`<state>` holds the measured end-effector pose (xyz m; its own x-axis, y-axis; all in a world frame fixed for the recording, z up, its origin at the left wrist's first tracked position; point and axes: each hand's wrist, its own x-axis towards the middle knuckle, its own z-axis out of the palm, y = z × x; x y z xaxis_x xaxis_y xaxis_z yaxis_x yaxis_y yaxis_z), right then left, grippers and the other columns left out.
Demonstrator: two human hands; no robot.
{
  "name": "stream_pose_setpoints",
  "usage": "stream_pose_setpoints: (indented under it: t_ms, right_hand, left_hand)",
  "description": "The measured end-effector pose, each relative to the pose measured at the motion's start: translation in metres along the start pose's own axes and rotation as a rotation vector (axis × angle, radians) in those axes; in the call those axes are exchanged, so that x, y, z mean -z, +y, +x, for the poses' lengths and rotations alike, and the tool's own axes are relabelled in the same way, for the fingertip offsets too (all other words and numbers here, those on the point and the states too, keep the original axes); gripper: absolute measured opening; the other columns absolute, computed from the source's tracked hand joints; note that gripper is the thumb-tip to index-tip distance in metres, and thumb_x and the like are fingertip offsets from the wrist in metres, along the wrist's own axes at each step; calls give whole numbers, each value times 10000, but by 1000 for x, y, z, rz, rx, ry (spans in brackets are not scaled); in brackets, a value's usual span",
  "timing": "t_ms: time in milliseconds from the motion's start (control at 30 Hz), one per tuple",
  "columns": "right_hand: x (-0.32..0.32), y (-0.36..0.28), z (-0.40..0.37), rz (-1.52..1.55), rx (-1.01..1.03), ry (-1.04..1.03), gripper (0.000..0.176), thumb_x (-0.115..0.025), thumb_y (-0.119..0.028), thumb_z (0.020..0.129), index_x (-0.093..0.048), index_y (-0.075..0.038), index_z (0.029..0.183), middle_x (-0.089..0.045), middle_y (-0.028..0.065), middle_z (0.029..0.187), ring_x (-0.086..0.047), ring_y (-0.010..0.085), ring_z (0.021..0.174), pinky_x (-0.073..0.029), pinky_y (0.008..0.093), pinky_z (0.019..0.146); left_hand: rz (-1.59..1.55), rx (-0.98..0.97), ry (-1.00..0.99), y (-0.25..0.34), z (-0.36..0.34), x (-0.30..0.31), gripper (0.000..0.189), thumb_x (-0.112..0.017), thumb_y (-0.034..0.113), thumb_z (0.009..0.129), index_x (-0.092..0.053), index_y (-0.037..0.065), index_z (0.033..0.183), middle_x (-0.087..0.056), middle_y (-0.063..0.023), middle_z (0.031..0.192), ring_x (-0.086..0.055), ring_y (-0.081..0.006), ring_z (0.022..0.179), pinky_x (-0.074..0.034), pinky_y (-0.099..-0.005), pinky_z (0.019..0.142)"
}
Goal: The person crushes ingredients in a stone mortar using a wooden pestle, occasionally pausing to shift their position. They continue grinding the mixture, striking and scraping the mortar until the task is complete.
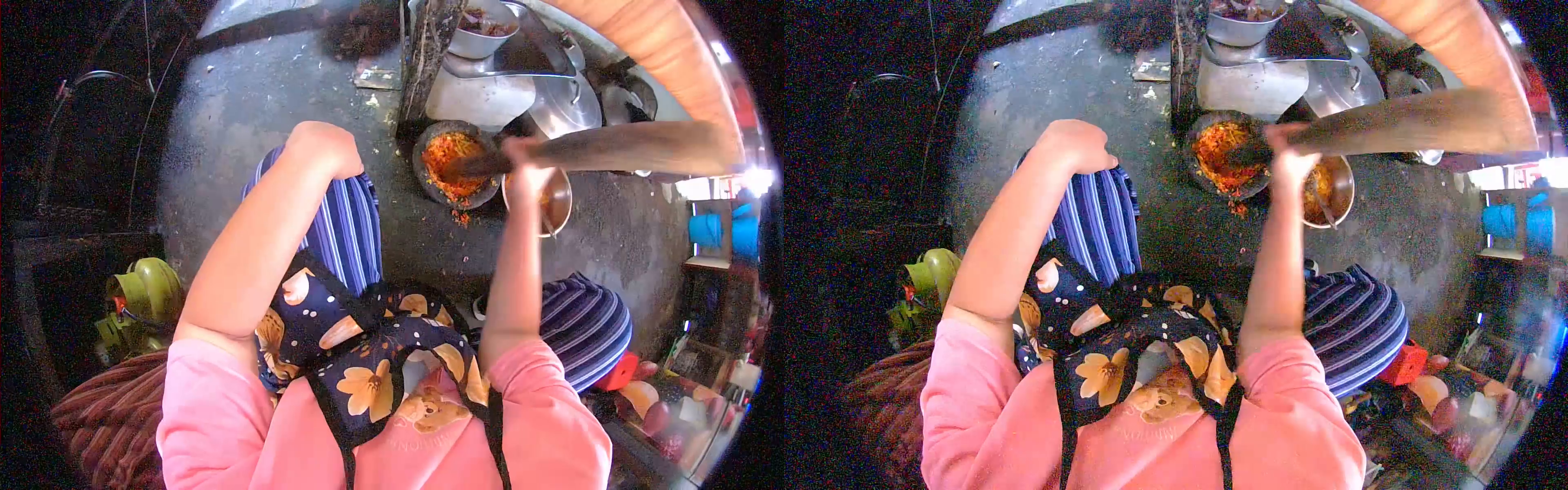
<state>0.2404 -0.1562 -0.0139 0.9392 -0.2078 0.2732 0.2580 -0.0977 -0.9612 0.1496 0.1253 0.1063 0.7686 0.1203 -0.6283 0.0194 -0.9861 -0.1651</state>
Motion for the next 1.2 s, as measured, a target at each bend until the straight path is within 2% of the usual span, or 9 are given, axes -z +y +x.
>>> stream_pose_setpoints:
  t_ms: [33, 67, 333, 467, 533, 700, 867, 1033, 1200]
  right_hand:
    - [2, 89, -2, 554, -232, 39, 374, -739, -28, 588, -551, -34, 911, -552, 28, 838, -514, 163, 788, -439, 313, 776]
    - [-3, 73, -29, -73, -69, 76, 226, -745, -10, 613, -591, -60, 770, -574, 18, 759, -531, 168, 751, -442, 334, 736]
    - [-1, -97, 4, 146, 114, -35, 229, -773, -27, 636, -581, -32, 760, -580, 49, 766, -534, 156, 714, -432, 287, 713]
    - [-6, -34, 11, 419, 43, -53, 249, -744, 3, 629, -572, -29, 807, -587, 40, 767, -544, 171, 724, -441, 294, 738]
    - [-14, 63, -11, -280, 25, -8, 324, -728, 34, 618, -550, -33, 880, -588, 48, 829, -545, 178, 788, -450, 314, 802]
    - [-24, -4, -29, -6, 18, -55, 270, -743, 38, 635, -558, -33, 818, -594, 35, 773, -560, 169, 747, -467, 298, 750]
    - [-17, -95, -5, 53, 132, -184, 235, -770, 8, 615, -577, -30, 743, -602, 30, 725, -559, 160, 659, -453, 282, 661]
    - [-23, 59, -33, 8, -97, -41, 288, -759, 9, 650, -576, -50, 865, -610, 38, 863, -565, 170, 813, -435, 329, 830]
    - [-33, -21, -23, 54, 35, 37, 195, -739, 40, 650, -601, -25, 771, -606, 55, 808, -545, 165, 752, -445, 313, 759]
  left_hand:
    - [-6, -6, 5, 1, -1, 0, 342, -492, 265, 752, -668, 122, 1007, -631, -85, 1076, -600, -253, 998, -484, -363, 813]
    - [-2, 4, 8, 3, -3, 2, 342, -492, 265, 752, -668, 122, 1007, -631, -85, 1076, -600, -253, 998, -484, -363, 813]
    - [-3, -1, -27, -7, 7, -6, 341, -487, 271, 758, -668, 116, 1002, -629, -85, 1077, -601, -250, 995, -486, -369, 813]
    - [-19, 9, -14, -5, 3, 1, 345, -520, 322, 777, -664, 110, 1009, -632, -82, 1074, -605, -246, 987, -487, -372, 813]
    - [-62, -123, 111, 2, -6, -3, 349, -565, 329, 787, -643, 48, 978, -627, -158, 1014, -587, -316, 972, -474, -412, 814]
    - [-491, -1097, 518, 37, -125, 16, 306, -571, 182, 785, -572, 67, 1068, -603, -143, 943, -596, -309, 837, -485, -394, 713]
    - [-112, -1121, 1327, 58, -194, 23, 302, -526, 241, 751, -616, 133, 1019, -605, 4, 848, -579, -94, 724, -493, -276, 704]
    - [0, -1092, 1082, 54, -207, 43, 298, -529, 240, 750, -621, 131, 1012, -611, 11, 848, -576, -89, 722, -486, -268, 686]
    - [33, -837, 638, 5, -193, 35, 295, -533, 240, 750, -627, 128, 1006, -618, 18, 848, -574, -84, 721, -479, -260, 668]
